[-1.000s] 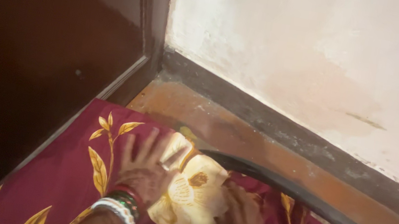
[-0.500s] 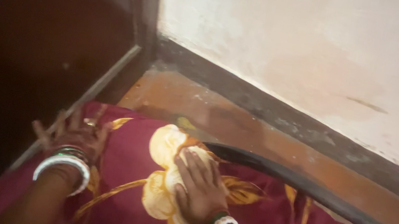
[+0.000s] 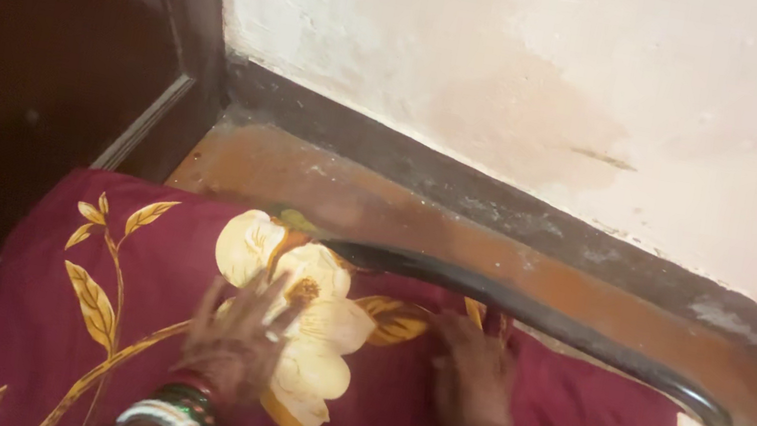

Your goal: The person spreads a patterned bedspread across the surface of a bed, smoothing the fabric and tucking the edges against the wall and bed frame by hand.

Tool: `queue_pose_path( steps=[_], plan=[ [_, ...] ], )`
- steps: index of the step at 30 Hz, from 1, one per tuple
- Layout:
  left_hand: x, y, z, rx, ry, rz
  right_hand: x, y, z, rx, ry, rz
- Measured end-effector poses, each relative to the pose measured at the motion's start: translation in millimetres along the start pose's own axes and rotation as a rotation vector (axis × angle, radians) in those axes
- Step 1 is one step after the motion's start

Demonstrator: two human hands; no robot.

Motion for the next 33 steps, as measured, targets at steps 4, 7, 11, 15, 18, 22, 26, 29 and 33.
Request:
queue_pose_path(
  steps=[4, 7, 11, 15, 18, 22, 26, 29, 33],
  plan=[
    [-57, 9, 8, 0.153, 0.161, -0.038, -88, -34, 43, -0.101, 0.131, 0.335],
    [-108, 2, -4, 0.177, 0.171, 0.210, -127, -58, 55, -0.134, 0.016, 0.424],
    [-153, -15, -4, 0.277, 0.174, 0.185, -166, -54, 66, 0.304, 0.303, 0.213],
    [-153, -22, -2, 0.370, 0.094, 0.186, -195, -80, 76, 0.230, 0.421, 0.252],
    [-128, -22, 2, 0.358, 0.080, -0.104, -220, -85, 88, 0.133, 0.606, 0.221],
    [-103, -25, 2, 0.250, -0.036, 0.000, -250, -66, 89, 0.175, 0.467, 0.510],
    [-99, -20, -5, 0.254, -0.097, 0.029, -257, -63, 79, 0.217, 0.458, 0.571],
    [-106, -8, -7, 0.158, -0.101, 0.056, -215, -86, 76, 0.019, 0.471, 0.447],
    [-127, 22, 10, -0.023, 0.027, 0.166, -95, -66, 56, -0.153, 0.230, 0.172]
  ],
)
Point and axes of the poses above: each hand's wrist, its own z-axis away from the middle knuckle, its own y-axis out of the palm, x = y × z, the point moved 5 cm from there along -z, towards the middle knuckle, and after that the axes turned 13 degrees about -y, right-handed, at the moved point
